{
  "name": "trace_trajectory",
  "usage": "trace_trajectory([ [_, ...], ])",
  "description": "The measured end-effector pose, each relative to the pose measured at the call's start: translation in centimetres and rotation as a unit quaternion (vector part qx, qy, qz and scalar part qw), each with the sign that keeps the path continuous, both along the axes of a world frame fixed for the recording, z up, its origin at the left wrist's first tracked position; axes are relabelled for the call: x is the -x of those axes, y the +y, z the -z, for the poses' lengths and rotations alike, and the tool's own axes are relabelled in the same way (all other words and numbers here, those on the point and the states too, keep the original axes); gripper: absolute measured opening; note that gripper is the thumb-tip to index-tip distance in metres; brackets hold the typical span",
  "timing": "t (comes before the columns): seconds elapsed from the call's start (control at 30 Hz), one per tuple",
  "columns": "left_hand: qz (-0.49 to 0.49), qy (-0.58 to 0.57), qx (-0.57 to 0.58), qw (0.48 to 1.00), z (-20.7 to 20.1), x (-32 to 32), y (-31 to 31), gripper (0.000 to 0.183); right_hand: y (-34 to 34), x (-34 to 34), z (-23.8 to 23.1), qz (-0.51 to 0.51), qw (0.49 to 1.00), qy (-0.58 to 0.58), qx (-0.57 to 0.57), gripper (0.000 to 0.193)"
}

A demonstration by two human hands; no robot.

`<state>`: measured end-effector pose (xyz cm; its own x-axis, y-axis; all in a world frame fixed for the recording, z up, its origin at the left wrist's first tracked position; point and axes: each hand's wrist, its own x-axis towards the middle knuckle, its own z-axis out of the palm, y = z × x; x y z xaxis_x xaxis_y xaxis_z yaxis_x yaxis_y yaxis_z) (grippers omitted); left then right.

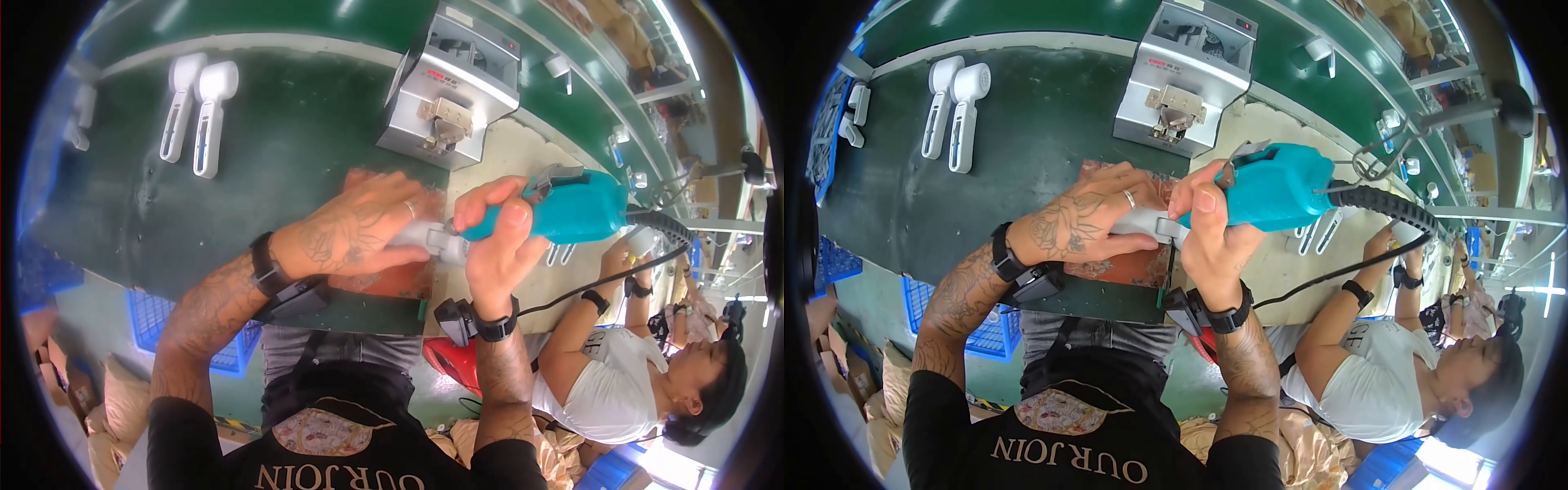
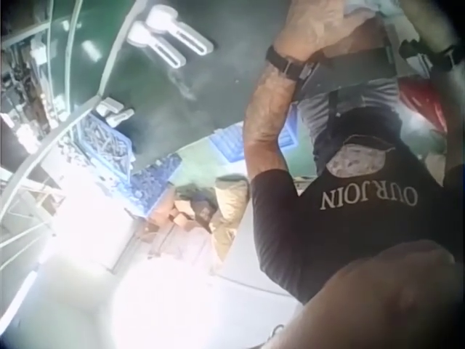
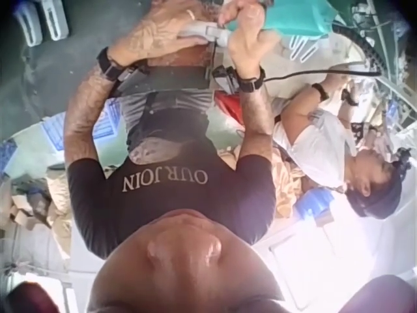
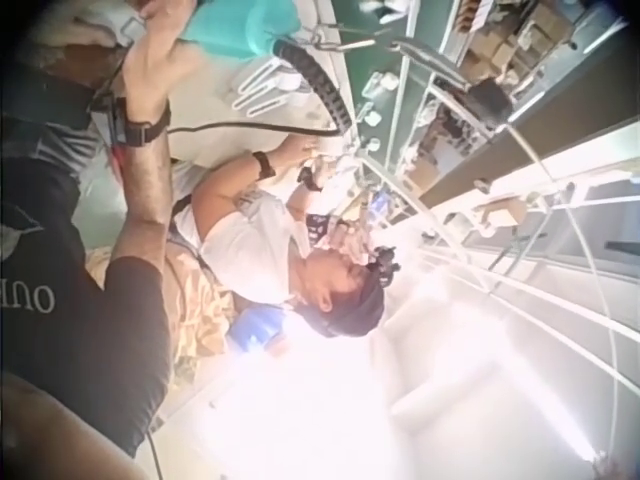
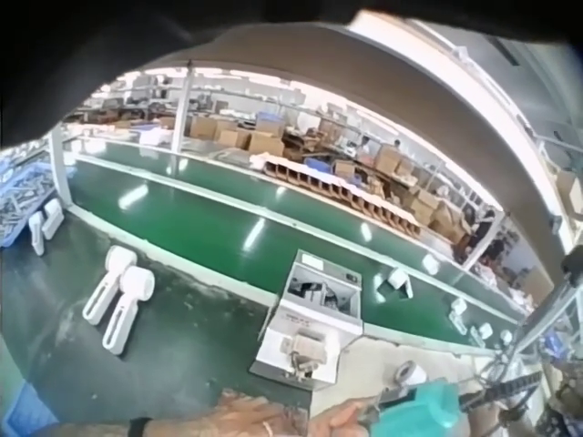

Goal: The person picks up a white fan from a blue bin, places it on a red block, and uses a power screwdriver to drive a screw into the handle. They then place the finished fan in a row on the table and reach for another one from the bin.

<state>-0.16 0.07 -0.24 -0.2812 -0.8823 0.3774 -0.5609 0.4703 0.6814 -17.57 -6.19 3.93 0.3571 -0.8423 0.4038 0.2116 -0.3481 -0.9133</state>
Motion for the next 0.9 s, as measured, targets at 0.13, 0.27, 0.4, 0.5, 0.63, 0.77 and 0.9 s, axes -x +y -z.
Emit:
trace_trajectory([
  [0.13, -0.009, -0.008, 0.009, 1.000, 0.2, -0.1, 0.2, 0.038, 0.0, -0.3, -0.8, 0.005, 1.000, 0.027, 0.011, 0.047],
  [0.27, -0.004, 0.004, 0.011, 1.000, 0.3, -0.2, 0.0, 0.038, -1.5, -1.5, -2.6, 0.033, 0.998, 0.045, 0.029, 0.050],
  [0.4, 0.005, 0.018, 0.014, 1.000, 0.3, -0.4, 0.2, 0.035, -4.6, -4.9, -4.0, 0.075, 0.990, 0.047, 0.111, 0.043],
  [0.5, -0.001, 0.003, 0.023, 1.000, 0.4, -0.4, 0.3, 0.034, -6.7, -6.2, -2.8, 0.086, 0.985, 0.043, 0.143, 0.037],
  [0.63, 0.002, 0.006, 0.045, 0.999, 0.4, -0.3, 0.3, 0.034, -6.6, -6.6, -2.1, 0.061, 0.992, 0.037, 0.104, 0.037],
  [0.77, 0.001, 0.006, 0.045, 0.999, 0.7, -0.3, 0.4, 0.034, -5.4, -6.7, -2.3, 0.043, 0.997, 0.032, 0.062, 0.038],
  [0.9, -0.010, -0.002, 0.050, 0.999, 0.4, -0.5, 0.5, 0.034, -1.5, -3.8, -3.1, 0.074, 0.995, 0.058, 0.028, 0.041],
])
